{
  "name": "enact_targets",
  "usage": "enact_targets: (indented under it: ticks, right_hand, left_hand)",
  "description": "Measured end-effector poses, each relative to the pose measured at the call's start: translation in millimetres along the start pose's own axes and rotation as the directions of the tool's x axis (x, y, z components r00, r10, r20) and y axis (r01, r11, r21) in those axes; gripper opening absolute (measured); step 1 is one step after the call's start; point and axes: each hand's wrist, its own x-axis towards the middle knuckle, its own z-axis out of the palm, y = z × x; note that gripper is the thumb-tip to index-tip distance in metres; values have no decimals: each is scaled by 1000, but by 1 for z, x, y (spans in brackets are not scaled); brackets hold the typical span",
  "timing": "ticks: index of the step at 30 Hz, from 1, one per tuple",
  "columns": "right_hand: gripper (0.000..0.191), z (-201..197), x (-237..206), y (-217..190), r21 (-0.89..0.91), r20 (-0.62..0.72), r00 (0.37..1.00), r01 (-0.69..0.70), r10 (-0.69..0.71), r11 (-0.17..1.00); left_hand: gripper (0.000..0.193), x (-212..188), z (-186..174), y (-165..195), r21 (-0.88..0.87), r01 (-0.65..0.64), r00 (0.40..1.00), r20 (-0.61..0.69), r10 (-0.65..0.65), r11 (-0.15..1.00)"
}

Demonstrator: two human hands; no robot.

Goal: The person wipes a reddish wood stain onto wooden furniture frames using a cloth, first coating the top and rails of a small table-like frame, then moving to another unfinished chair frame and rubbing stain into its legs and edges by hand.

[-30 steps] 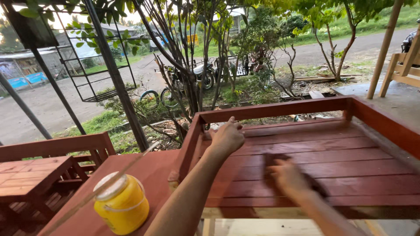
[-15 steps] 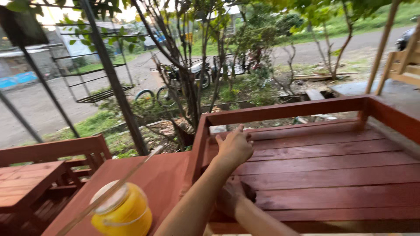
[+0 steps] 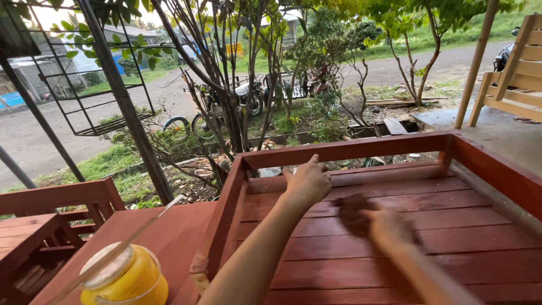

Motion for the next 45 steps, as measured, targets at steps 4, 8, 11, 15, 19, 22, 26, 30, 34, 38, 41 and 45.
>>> enact_targets:
  ticks: [4,8,11,15,19,22,26,30,34,38,41,45]
  right_hand:
    - [50,-40,17,90,-84,116,907,-396,404,914]
    - [57,-71,37,155,-433,-53,932,-344,357,833]
    - [46,-71,51,165,-339,-149,887,-460,436,821]
    - [45,-69,59,171,-102,-249,793,-593,556,799]
    - [44,-59,64,156,-83,-185,851,-512,492,855]
    - [37,-37,58,126,-250,-78,927,-373,366,893]
    - [30,-2,64,46,-214,-46,984,-177,171,961]
    - [30,46,63,-52,-198,13,995,99,-99,975]
    - [24,91,66,-143,-90,-34,945,320,-324,943]
    - [21,118,65,-231,37,22,846,532,-533,846]
    - [42,123,64,-273,45,176,825,539,-537,841]
    - [41,118,59,-273,2,162,836,532,-525,847]
  left_hand:
    - [43,14,7,26,-3,5,1000,13,-5,1000]
    - [41,30,14,39,-33,28,1000,3,-28,999]
    - [40,38,21,39,-19,45,999,-26,-46,999]
    - [40,40,33,33,-23,65,997,-50,-66,998]
    - [39,41,32,25,1,91,996,-19,-91,996]
    - [40,42,17,14,-27,85,996,4,-85,996]
    - [41,45,-18,-4,37,90,995,-34,-89,995]
    - [41,38,-54,-33,77,109,992,-67,-104,991]
    - [43,31,-78,-63,139,123,992,-56,-116,983]
    - [45,28,-91,-86,212,110,994,-18,-109,971]
    - [44,25,-94,-94,172,108,994,-21,-106,979]
    - [41,26,-93,-93,204,98,995,7,-101,974]
